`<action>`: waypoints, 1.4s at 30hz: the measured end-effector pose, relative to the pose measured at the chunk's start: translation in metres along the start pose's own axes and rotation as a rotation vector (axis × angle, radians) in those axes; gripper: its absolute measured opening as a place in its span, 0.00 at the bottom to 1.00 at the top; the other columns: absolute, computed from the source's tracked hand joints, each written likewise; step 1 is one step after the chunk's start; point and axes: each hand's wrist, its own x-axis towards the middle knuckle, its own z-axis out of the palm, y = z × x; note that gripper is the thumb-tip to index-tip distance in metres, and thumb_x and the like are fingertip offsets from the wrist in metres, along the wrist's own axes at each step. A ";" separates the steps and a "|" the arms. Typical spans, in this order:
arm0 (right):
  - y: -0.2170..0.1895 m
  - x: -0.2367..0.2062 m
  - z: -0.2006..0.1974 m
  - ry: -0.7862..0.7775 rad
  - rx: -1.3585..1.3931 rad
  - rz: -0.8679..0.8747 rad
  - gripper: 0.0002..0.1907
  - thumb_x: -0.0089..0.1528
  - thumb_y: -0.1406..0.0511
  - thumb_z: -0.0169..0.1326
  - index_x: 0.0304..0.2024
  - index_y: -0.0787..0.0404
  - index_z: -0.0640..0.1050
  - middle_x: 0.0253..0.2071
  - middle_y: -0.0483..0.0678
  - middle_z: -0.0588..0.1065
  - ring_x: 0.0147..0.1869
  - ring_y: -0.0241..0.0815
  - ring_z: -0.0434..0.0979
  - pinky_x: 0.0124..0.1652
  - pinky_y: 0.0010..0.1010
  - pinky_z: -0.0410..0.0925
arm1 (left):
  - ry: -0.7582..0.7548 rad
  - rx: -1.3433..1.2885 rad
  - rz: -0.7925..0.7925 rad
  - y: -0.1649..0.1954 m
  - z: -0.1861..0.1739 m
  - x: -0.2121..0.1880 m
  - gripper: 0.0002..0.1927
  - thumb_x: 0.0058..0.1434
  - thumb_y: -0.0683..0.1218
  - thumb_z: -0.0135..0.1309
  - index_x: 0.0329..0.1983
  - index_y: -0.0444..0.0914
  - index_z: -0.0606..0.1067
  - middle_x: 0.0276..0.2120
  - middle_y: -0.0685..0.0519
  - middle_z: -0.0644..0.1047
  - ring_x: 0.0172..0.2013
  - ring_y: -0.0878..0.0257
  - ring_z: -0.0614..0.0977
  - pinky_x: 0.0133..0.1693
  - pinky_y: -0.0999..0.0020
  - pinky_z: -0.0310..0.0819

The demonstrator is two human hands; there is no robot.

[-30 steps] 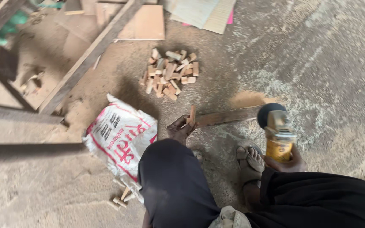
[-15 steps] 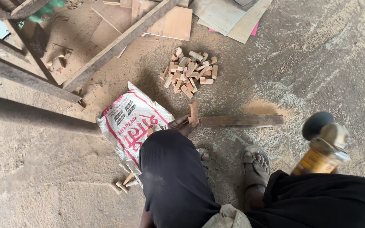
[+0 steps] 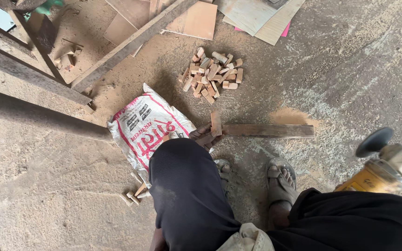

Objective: The person uses an angle grinder to smooth the edges of small wooden blocks. They hold each block with one hand and apply the grinder with the other, then place the finished pieces into a nearby sack.

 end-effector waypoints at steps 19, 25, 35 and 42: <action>0.051 0.027 0.012 -0.158 -0.137 -0.039 0.21 0.60 0.72 0.60 0.55 0.72 0.74 0.43 0.57 0.79 0.42 0.47 0.80 0.45 0.40 0.74 | 0.111 0.262 -0.110 -0.032 -0.026 0.029 0.19 0.69 0.42 0.49 0.56 0.21 0.72 0.47 0.34 0.80 0.46 0.46 0.86 0.50 0.55 0.86; 0.071 0.048 0.014 -0.301 0.033 -0.086 0.22 0.57 0.74 0.60 0.53 0.73 0.72 0.43 0.57 0.78 0.44 0.46 0.81 0.45 0.37 0.77 | 0.179 0.330 -0.145 -0.006 -0.044 0.035 0.17 0.67 0.38 0.51 0.54 0.18 0.73 0.49 0.33 0.79 0.47 0.45 0.85 0.50 0.54 0.83; 0.096 0.055 0.009 -0.360 -0.011 -0.038 0.23 0.54 0.74 0.62 0.50 0.76 0.72 0.41 0.60 0.79 0.41 0.50 0.82 0.44 0.42 0.79 | 0.226 0.024 -0.065 -0.006 -0.050 0.077 0.16 0.68 0.38 0.51 0.51 0.17 0.70 0.48 0.30 0.77 0.47 0.42 0.85 0.48 0.58 0.88; 0.094 0.021 0.018 -0.266 -0.223 0.140 0.28 0.48 0.72 0.64 0.51 0.69 0.74 0.39 0.59 0.80 0.36 0.51 0.84 0.37 0.44 0.81 | 0.240 -0.053 -0.044 -0.003 -0.047 0.109 0.12 0.68 0.35 0.52 0.46 0.15 0.71 0.47 0.26 0.78 0.48 0.37 0.84 0.46 0.63 0.85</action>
